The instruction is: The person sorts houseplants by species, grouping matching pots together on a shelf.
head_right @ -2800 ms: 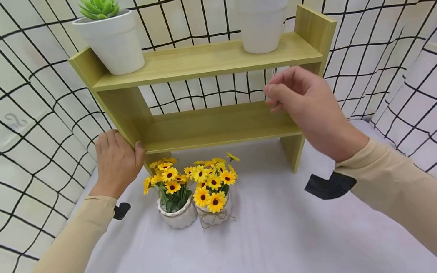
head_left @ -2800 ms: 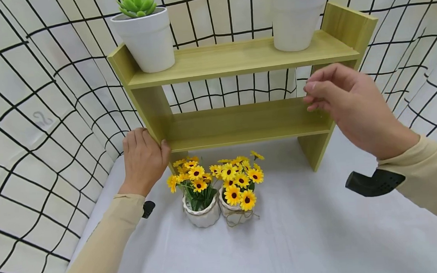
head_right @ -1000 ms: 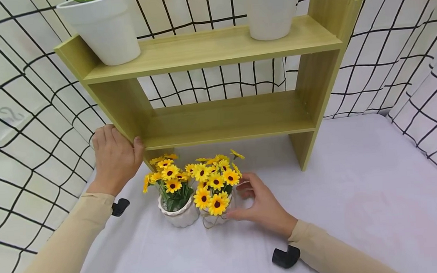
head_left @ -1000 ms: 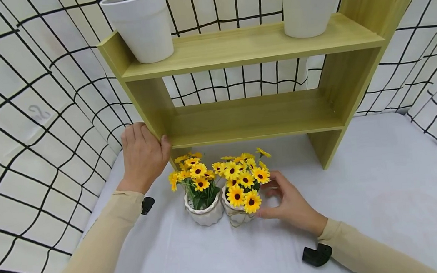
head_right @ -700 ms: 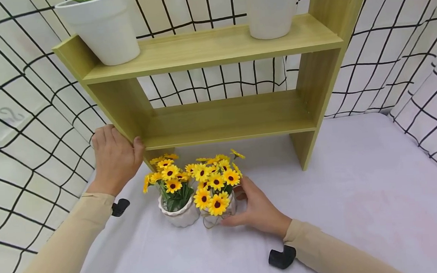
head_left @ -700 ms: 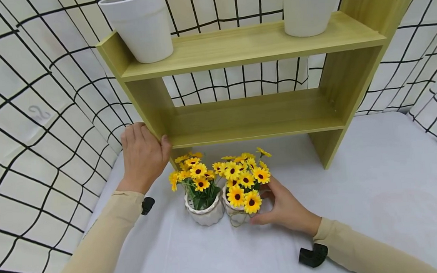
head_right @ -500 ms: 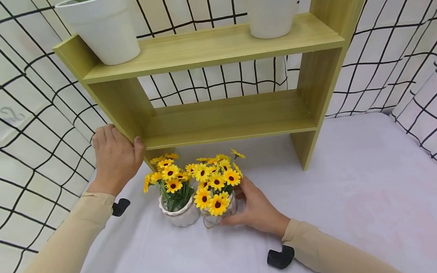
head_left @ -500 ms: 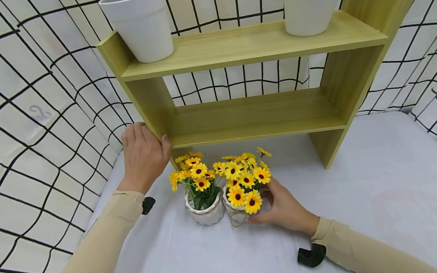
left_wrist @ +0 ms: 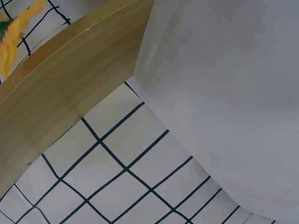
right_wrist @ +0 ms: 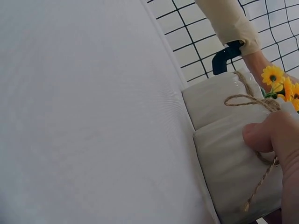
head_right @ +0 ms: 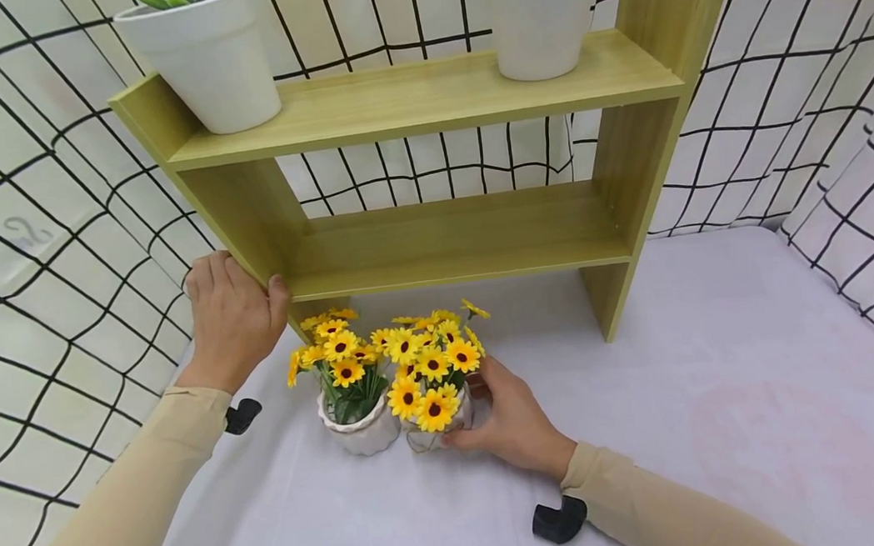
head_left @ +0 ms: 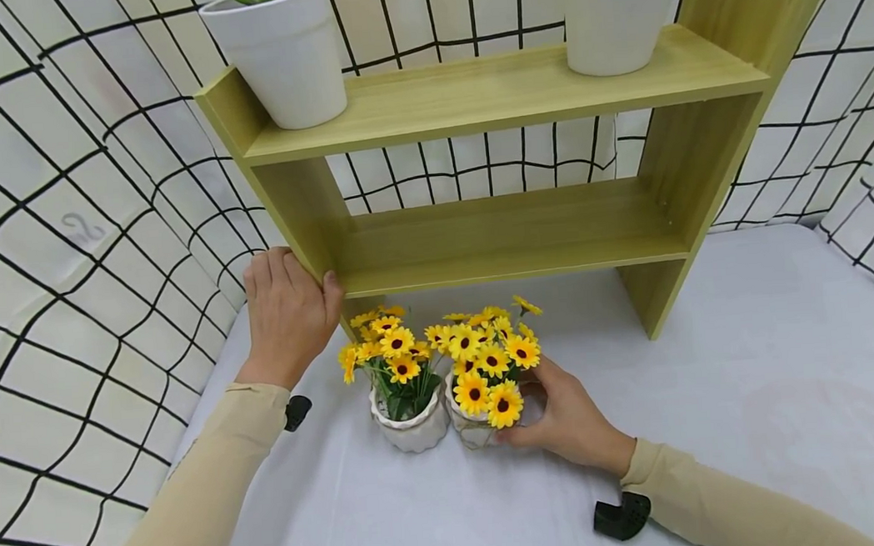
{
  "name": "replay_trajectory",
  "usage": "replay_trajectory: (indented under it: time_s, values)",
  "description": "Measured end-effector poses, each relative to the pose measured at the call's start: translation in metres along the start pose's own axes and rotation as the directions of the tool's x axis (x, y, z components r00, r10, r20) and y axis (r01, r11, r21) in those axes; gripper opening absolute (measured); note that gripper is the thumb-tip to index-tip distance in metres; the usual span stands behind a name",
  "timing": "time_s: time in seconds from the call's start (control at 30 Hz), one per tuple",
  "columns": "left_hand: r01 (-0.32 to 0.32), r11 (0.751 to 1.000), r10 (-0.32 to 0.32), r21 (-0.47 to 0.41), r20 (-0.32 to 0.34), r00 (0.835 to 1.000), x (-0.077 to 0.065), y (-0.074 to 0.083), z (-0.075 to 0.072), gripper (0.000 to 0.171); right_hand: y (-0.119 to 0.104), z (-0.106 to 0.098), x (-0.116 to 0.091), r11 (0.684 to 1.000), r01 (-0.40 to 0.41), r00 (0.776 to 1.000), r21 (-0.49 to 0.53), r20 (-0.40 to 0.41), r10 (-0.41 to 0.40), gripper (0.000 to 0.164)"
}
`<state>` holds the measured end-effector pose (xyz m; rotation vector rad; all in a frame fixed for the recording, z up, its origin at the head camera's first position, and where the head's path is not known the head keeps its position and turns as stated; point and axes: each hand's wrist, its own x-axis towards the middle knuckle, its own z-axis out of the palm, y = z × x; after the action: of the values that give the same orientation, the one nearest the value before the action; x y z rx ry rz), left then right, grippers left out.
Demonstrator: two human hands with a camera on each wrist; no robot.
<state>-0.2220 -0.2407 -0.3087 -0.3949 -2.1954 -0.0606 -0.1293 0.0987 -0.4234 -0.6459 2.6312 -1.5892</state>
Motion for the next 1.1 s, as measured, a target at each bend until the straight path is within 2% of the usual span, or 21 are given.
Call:
replay_trajectory:
  time_s: [0.17,0.33,0.63,0.87,1.1]
  values:
    - [-0.001,1.0,0.001,-0.01,-0.014,1.0,0.001,0.0,0.001,0.046,-0.001,0.0,-0.001,1.0,-0.004,1.0,-0.012,-0.019,0.003,0.098]
    - [0.006,1.0,-0.006,-0.013,-0.005,1.0,0.001,0.001,0.0,0.045,0.0,-0.003,-0.001,0.999,-0.017,1.0,-0.029,-0.002,0.017,0.101]
    - [0.012,1.0,-0.012,-0.002,0.034,0.999,0.001,0.003,-0.003,0.045,0.003,-0.015,0.0,0.998,-0.042,0.996,0.041,0.086,0.038,0.105]
    - [-0.004,1.0,0.004,-0.002,0.021,1.0,0.004,0.003,-0.003,0.045,0.006,-0.011,0.001,0.998,-0.064,0.992,0.001,0.105,0.064,0.11]
    - [0.014,1.0,-0.014,-0.009,0.025,1.0,0.0,0.002,-0.003,0.045,0.005,-0.008,0.001,0.998,-0.063,0.993,-0.01,0.095,0.064,0.111]
